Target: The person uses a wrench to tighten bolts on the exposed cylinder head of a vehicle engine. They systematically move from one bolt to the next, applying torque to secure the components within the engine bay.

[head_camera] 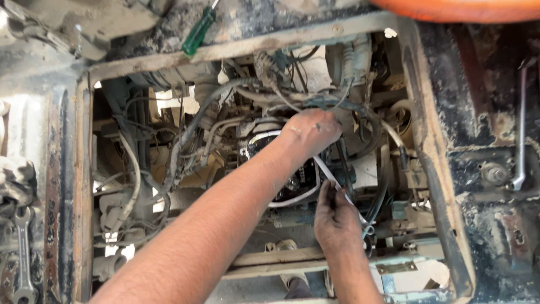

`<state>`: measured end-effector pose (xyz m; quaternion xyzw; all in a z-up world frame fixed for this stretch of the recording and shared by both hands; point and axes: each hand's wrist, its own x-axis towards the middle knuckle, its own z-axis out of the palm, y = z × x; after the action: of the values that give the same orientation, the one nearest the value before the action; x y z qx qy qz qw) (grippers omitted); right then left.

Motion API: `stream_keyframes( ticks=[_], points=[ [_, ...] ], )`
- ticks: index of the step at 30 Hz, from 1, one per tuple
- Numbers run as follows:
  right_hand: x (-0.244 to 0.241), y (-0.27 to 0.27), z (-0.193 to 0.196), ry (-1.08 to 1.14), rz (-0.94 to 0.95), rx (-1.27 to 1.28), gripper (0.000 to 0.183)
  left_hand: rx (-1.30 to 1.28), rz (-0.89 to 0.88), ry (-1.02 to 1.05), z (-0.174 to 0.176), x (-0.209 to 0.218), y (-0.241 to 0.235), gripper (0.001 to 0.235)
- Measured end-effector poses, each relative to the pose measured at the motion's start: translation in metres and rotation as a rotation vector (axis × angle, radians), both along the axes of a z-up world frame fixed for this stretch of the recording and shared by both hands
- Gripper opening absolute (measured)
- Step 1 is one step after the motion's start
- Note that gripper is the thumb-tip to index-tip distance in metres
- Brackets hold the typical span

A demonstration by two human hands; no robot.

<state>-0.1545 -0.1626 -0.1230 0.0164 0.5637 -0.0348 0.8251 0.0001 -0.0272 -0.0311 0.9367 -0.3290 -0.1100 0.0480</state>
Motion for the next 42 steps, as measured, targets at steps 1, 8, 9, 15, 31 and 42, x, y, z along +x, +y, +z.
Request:
stream_keyframes(
  ticks=[1, 8, 9, 15, 31, 42],
  points=[
    [0.011, -0.012, -0.009, -0.051, 0.567, -0.62, 0.018, -0.017, -0.008, -0.006, -0.002, 0.002, -0.001, 0.015],
    [0.165, -0.015, -0.036, -0.392, 0.944, -1.722, 0.012, -0.022, 0.282, -0.03, -0.025, -0.003, -0.004, 0.015],
    [0.182, -0.013, -0.027, -0.398, 1.008, -1.357, 0.013, -0.047, 0.271, -0.052, -0.027, -0.005, 0.001, 0.015],
    [0.176, -0.028, -0.008, -0.335, 1.18, -1.208, 0.007, -0.15, 0.25, -0.044, -0.029, -0.006, 0.012, 0.016],
    [0.116, -0.036, -0.02, -0.27, 0.797, -0.985, 0.041, 0.567, -0.001, -0.116, -0.025, -0.03, -0.019, 0.021],
    [0.114, -0.027, 0.002, -0.128, 0.798, -0.791, 0.024, 0.711, 0.265, 0.195, 0.039, -0.03, -0.046, 0.023]
  ],
)
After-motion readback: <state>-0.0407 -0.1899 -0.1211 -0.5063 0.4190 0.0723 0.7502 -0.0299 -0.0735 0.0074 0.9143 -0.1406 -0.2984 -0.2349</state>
